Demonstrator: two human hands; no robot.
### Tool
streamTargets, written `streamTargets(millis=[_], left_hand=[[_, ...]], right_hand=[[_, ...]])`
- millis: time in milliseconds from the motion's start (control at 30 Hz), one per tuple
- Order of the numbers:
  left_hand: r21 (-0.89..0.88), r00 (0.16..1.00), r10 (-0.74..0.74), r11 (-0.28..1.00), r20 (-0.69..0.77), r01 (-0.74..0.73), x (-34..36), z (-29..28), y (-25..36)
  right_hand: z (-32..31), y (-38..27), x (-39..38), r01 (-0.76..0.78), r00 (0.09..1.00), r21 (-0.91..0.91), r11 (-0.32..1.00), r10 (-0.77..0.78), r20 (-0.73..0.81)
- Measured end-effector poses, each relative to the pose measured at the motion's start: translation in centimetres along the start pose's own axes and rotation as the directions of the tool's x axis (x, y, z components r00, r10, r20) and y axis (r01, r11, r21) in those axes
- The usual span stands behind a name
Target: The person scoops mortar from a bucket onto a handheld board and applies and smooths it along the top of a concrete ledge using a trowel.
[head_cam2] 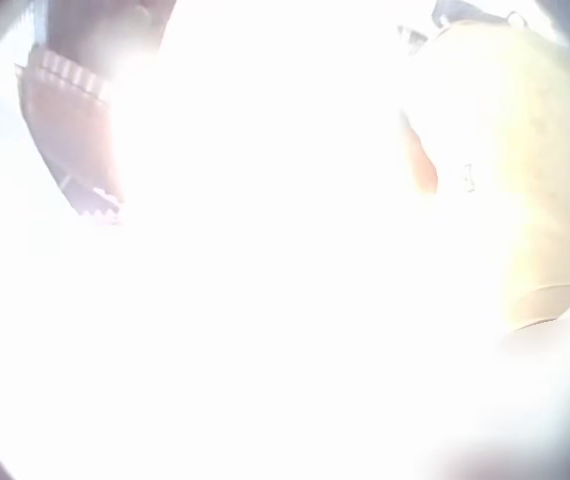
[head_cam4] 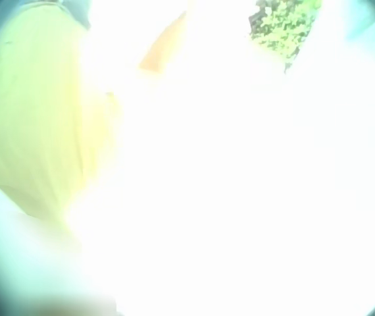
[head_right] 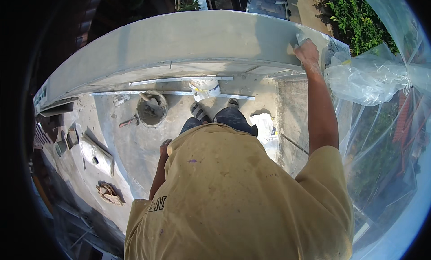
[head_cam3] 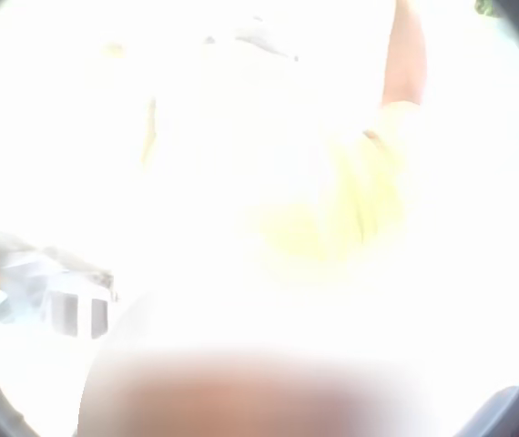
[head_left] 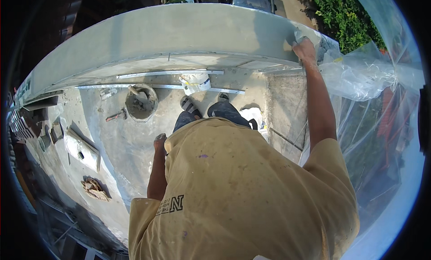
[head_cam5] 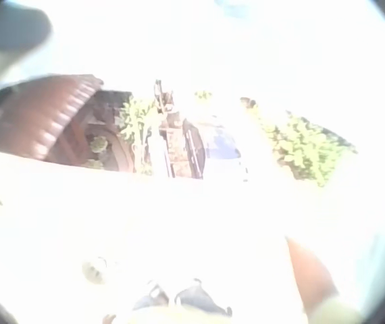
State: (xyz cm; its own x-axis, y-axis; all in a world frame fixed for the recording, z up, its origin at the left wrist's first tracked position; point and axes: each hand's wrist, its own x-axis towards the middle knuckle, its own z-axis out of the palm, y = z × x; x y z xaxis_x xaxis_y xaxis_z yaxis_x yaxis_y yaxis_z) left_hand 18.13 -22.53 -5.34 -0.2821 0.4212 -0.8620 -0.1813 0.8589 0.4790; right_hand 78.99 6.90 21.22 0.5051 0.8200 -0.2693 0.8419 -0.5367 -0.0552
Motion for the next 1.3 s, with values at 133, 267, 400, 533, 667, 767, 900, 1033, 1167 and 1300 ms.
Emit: streamTargets(millis=[133, 267, 400, 533, 667, 767, 900, 1033, 1167, 1300], left_hand=[[0.091, 1.000, -0.028, 0.995, 0.006, 0.027, 1.3, 0.7, 4.0], [0.090, 0.998, -0.006, 0.996, 0.060, 0.000, 4.2, -0.1, 6.1], [0.085, 0.997, 0.019, 0.996, 0.079, -0.026, 5.3, 0.1, 9.9], [0.012, 0.984, 0.158, 0.987, 0.087, -0.159, 4.7, -0.8, 11.8], [0.040, 0.991, 0.133, 0.990, 0.030, -0.134, 3.0, -2.1, 9.4], [0.076, 0.998, -0.034, 0.996, -0.059, 0.039, 1.7, -2.4, 5.4], [0.147, 0.998, -0.001, 0.989, -0.058, 0.010, -1.2, -2.1, 2.9], [0.296, 0.989, 0.121, 0.945, 0.085, -0.141, -2.3, 1.1, 2.9], [0.122, 0.999, -0.016, 0.992, 0.051, 0.010, -2.1, 3.4, 4.6], [0.037, 0.982, 0.186, 0.982, 0.039, -0.187, -3.9, 4.5, 8.2]], right_hand=[[3.6, -6.3, -1.5, 0.040, 0.998, -0.012, 0.999, -0.041, -0.049], [4.8, -19.3, -8.1, 0.345, 0.932, 0.083, 0.935, -0.352, 0.083], [2.3, -19.9, -8.9, 0.436, 0.893, 0.149, 0.888, -0.447, 0.052], [-0.2, -8.6, -3.6, 0.250, 0.968, 0.328, 0.911, -0.234, -0.089], [-0.9, 6.8, 2.7, -0.039, 0.969, 0.152, 0.988, 0.075, -0.237], [0.1, 12.2, 5.0, -0.176, 0.954, -0.008, 0.984, 0.169, -0.249], [1.9, 7.4, 2.6, -0.157, 0.985, 0.022, 0.987, 0.158, -0.071], [2.3, -5.2, -2.7, 0.053, 0.999, 0.188, 0.981, -0.050, -0.019], [1.4, -11.2, -5.6, 0.301, 0.941, 0.231, 0.925, -0.327, 0.084], [-1.6, -4.7, -1.9, 0.221, 0.973, 0.280, 0.934, -0.231, 0.000]])
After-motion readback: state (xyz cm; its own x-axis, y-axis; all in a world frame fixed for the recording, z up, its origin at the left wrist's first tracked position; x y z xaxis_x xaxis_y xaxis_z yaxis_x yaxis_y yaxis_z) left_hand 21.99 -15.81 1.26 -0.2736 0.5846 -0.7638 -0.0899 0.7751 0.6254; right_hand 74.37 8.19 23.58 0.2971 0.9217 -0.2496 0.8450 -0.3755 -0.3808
